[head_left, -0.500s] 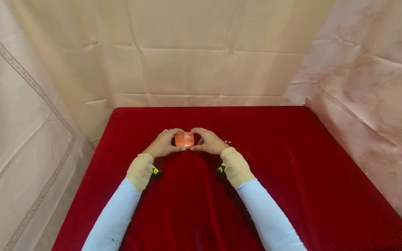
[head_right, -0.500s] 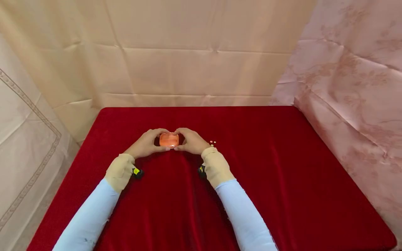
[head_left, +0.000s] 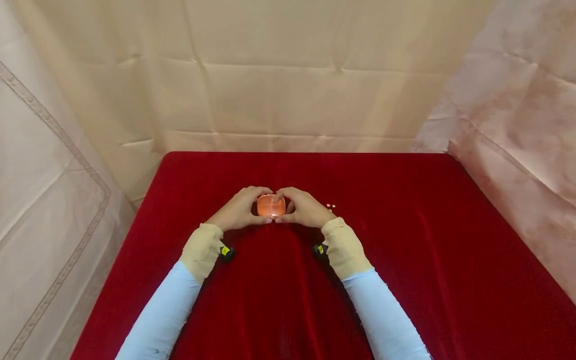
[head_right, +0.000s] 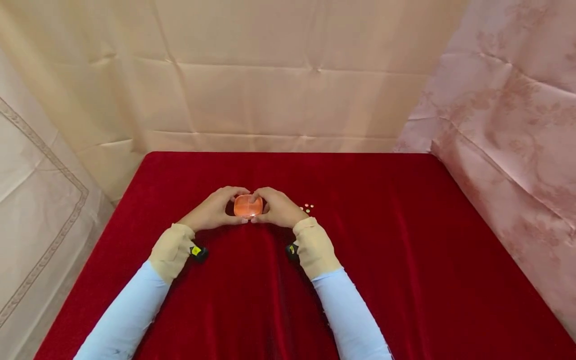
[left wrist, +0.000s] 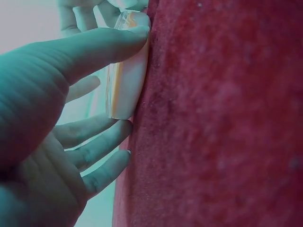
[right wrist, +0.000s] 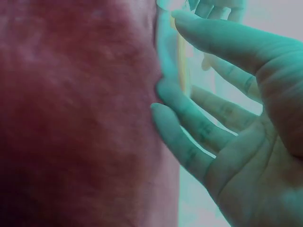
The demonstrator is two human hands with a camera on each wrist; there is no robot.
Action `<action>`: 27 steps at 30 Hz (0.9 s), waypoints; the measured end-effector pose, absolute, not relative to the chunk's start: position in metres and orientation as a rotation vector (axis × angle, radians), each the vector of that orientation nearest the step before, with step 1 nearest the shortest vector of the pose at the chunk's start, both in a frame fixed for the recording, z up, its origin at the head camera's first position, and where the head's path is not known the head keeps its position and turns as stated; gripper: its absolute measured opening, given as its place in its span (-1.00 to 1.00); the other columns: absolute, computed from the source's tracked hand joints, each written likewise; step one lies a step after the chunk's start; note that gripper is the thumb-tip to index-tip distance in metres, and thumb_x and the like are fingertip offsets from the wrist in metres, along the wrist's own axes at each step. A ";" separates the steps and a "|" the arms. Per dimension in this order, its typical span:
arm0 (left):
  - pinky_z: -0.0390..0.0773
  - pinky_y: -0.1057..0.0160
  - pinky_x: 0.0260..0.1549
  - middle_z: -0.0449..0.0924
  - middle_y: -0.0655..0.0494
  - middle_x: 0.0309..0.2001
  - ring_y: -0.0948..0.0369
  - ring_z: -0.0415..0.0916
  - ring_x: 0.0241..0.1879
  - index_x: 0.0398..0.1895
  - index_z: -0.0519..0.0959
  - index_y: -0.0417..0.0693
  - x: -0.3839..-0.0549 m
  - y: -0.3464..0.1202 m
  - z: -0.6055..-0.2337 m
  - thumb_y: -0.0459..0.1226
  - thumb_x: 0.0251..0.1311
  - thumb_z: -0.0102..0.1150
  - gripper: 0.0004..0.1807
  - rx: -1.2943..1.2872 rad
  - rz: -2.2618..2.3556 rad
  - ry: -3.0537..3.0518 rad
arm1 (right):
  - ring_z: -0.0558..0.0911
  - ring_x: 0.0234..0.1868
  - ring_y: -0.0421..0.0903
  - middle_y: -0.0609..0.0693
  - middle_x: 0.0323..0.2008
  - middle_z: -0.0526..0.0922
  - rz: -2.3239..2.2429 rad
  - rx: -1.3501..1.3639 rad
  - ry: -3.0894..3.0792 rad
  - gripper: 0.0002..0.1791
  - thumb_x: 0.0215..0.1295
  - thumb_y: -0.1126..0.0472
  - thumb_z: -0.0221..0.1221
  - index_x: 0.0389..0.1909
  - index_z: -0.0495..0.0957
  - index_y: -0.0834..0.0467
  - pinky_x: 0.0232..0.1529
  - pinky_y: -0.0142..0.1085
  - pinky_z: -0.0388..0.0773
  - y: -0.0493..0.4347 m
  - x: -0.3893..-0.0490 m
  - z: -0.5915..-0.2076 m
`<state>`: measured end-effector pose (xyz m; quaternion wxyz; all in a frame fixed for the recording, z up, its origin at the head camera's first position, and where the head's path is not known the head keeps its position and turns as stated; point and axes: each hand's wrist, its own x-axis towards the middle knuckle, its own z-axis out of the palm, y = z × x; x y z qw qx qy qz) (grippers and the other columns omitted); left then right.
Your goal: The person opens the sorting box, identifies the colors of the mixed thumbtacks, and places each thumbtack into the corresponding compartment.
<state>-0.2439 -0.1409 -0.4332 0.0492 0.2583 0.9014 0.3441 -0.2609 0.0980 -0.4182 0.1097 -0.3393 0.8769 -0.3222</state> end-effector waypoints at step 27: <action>0.50 0.03 0.11 0.58 0.06 0.07 0.10 0.47 0.07 0.42 0.38 -0.10 -0.229 -0.129 -0.420 -0.06 0.05 0.59 -0.12 0.802 0.990 2.753 | 0.62 -0.32 -0.13 -0.08 -0.06 0.60 -0.984 -1.015 2.526 -0.55 0.12 0.15 0.55 0.00 0.61 0.03 -0.22 -0.24 0.60 0.118 -0.258 -0.413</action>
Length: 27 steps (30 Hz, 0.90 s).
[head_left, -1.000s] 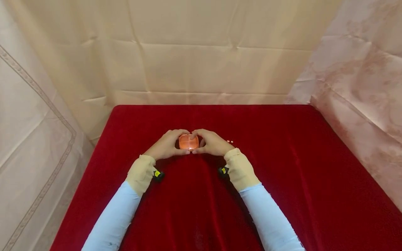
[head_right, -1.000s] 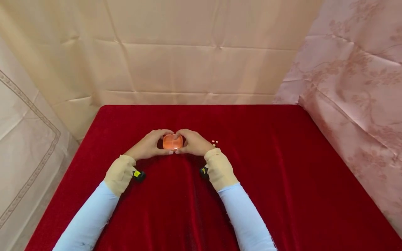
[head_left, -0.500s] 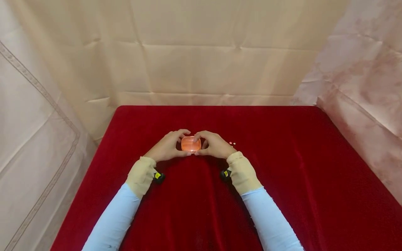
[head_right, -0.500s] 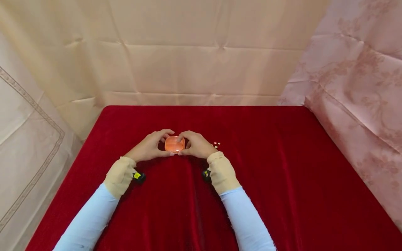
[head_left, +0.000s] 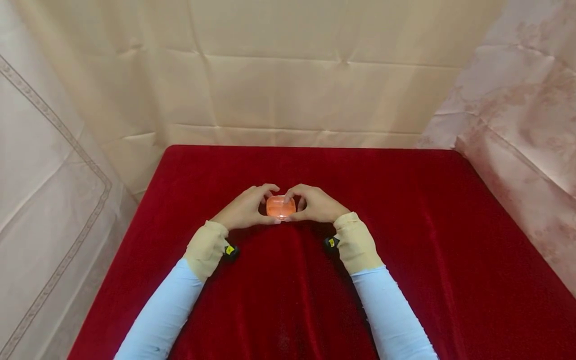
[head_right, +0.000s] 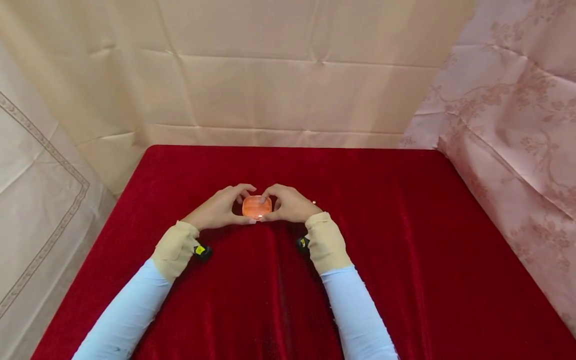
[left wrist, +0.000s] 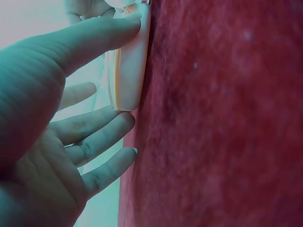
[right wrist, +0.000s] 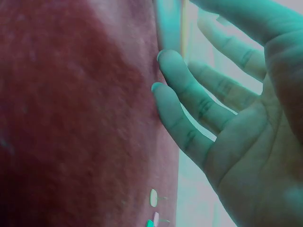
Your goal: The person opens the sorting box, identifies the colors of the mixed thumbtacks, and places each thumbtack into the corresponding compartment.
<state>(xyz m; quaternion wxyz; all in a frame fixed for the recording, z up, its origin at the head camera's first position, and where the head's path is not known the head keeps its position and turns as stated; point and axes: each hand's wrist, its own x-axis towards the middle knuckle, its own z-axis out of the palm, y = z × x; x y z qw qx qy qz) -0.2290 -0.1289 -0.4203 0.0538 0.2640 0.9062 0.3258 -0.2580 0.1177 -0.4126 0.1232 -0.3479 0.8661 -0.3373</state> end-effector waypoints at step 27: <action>0.49 0.08 0.13 0.48 0.10 0.30 0.15 0.38 0.15 0.49 0.33 -0.06 -0.225 -0.110 -0.434 0.07 0.06 0.56 -0.03 0.899 0.916 2.715 | 0.62 -0.03 -0.15 -0.10 0.04 0.64 -0.885 -1.038 2.525 -0.35 0.06 -0.03 0.57 0.19 0.63 0.06 0.03 -0.25 0.59 0.133 -0.252 -0.421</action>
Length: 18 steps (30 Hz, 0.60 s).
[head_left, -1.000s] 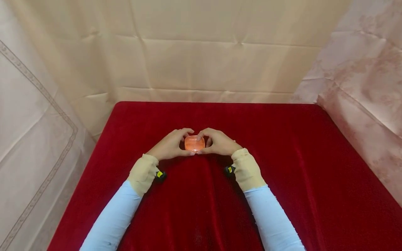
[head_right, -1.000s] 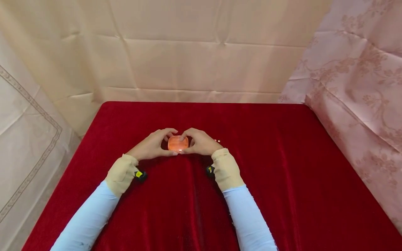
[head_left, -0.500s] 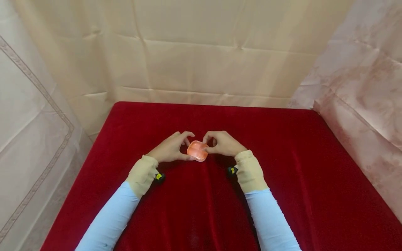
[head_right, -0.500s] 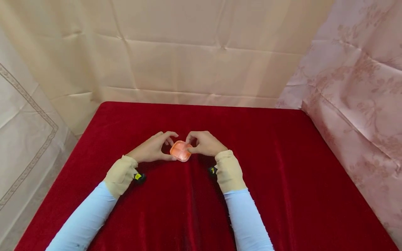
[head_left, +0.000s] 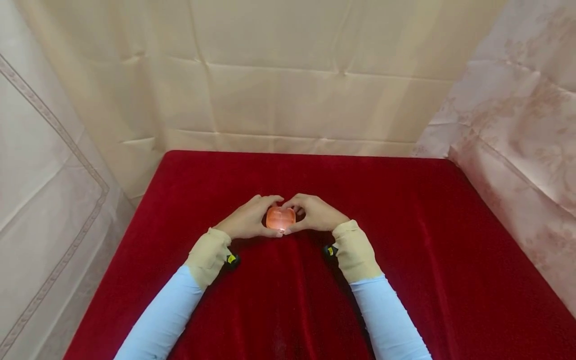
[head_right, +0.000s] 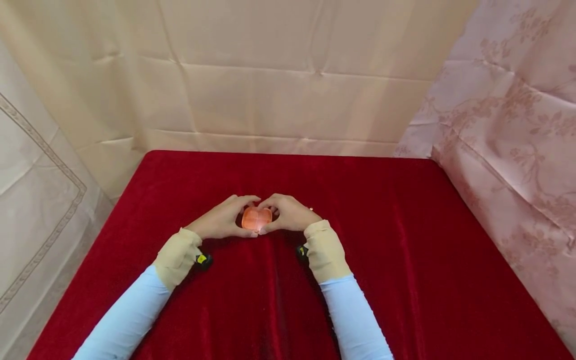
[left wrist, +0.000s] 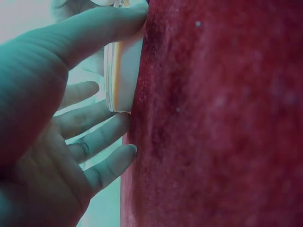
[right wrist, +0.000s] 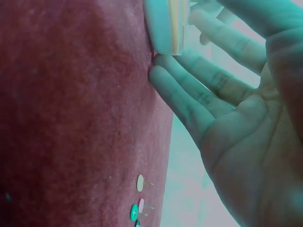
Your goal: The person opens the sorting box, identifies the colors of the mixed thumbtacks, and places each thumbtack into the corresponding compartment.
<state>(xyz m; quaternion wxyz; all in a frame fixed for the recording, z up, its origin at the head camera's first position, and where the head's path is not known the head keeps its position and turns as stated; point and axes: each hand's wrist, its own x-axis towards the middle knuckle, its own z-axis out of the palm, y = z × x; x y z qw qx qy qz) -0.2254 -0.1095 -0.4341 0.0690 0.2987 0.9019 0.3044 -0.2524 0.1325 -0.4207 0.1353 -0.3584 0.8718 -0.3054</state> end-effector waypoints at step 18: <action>0.53 0.11 0.07 0.51 0.12 0.17 0.20 0.50 0.04 0.48 0.27 -0.09 -0.225 -0.114 -0.438 -0.09 0.07 0.59 -0.05 0.883 0.985 2.649 | 0.69 -0.13 -0.20 -0.13 -0.03 0.72 -0.960 -1.039 2.514 -0.56 0.27 0.12 0.43 0.16 0.69 0.07 -0.06 -0.33 0.63 0.132 -0.250 -0.424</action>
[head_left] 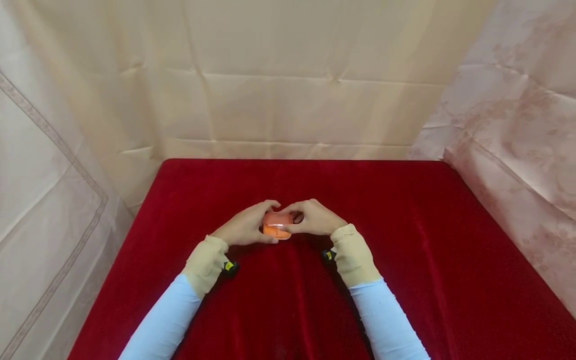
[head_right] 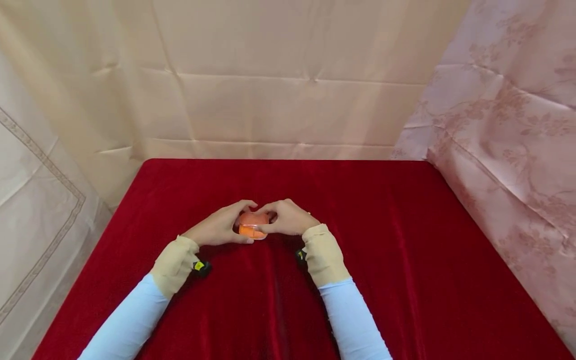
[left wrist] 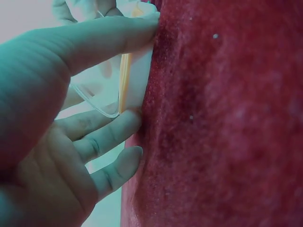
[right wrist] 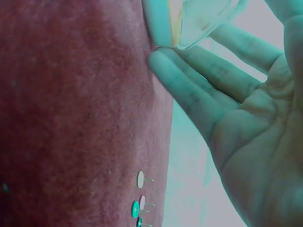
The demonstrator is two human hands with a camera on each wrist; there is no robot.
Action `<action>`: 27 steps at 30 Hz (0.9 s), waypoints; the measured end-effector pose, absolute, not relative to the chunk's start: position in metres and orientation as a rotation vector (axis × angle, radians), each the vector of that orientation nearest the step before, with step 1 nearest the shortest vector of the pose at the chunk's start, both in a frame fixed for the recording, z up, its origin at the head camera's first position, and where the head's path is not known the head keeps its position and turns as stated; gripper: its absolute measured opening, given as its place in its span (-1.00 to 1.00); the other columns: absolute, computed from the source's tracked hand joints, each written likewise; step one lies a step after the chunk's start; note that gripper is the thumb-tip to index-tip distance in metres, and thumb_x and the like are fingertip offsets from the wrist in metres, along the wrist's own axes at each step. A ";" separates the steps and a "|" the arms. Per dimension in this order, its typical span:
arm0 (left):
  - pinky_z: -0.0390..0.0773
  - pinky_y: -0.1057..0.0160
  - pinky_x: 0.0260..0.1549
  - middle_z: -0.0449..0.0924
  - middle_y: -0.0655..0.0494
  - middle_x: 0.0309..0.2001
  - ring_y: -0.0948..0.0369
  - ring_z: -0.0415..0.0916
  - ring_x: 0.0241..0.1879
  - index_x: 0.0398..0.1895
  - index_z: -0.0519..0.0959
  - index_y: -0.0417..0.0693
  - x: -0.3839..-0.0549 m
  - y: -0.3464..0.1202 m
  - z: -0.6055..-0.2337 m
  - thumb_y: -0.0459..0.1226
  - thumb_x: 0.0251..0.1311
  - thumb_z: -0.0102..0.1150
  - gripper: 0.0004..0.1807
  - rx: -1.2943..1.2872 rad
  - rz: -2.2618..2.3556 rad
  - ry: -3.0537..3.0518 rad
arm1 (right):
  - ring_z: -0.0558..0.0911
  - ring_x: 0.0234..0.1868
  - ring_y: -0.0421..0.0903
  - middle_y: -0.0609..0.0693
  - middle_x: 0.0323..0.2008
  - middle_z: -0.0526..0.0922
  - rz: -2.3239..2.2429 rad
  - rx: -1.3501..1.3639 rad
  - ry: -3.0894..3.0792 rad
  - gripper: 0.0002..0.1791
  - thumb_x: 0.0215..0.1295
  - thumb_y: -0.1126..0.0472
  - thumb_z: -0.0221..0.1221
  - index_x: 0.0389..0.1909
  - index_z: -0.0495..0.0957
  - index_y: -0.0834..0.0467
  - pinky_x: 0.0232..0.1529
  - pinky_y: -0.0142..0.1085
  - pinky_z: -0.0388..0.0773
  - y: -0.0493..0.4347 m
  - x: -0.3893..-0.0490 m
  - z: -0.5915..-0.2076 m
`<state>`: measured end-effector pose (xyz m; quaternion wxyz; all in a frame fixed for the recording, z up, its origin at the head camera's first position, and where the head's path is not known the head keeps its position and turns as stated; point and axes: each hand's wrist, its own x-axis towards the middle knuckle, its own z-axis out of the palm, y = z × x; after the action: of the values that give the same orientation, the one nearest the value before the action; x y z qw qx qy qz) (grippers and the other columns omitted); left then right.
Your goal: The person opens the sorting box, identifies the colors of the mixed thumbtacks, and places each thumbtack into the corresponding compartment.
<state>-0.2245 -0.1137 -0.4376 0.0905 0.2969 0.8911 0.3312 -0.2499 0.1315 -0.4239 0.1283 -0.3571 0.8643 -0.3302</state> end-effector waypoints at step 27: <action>0.56 0.11 -0.08 0.56 0.06 -0.14 0.18 0.58 -0.20 0.58 -0.16 0.18 -0.221 -0.110 -0.443 -0.09 -0.30 0.79 0.47 0.798 1.177 2.559 | 0.77 -0.23 -0.01 0.10 -0.27 0.76 -1.518 -0.416 2.341 -0.52 0.51 -0.17 0.15 -0.07 0.74 0.19 -0.21 -0.17 0.72 0.118 -0.245 -0.428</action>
<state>-0.2212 -0.1096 -0.4432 0.1070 0.2709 0.8691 0.3997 -0.2447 0.1178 -0.4276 0.1600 -0.1454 0.8192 -0.5312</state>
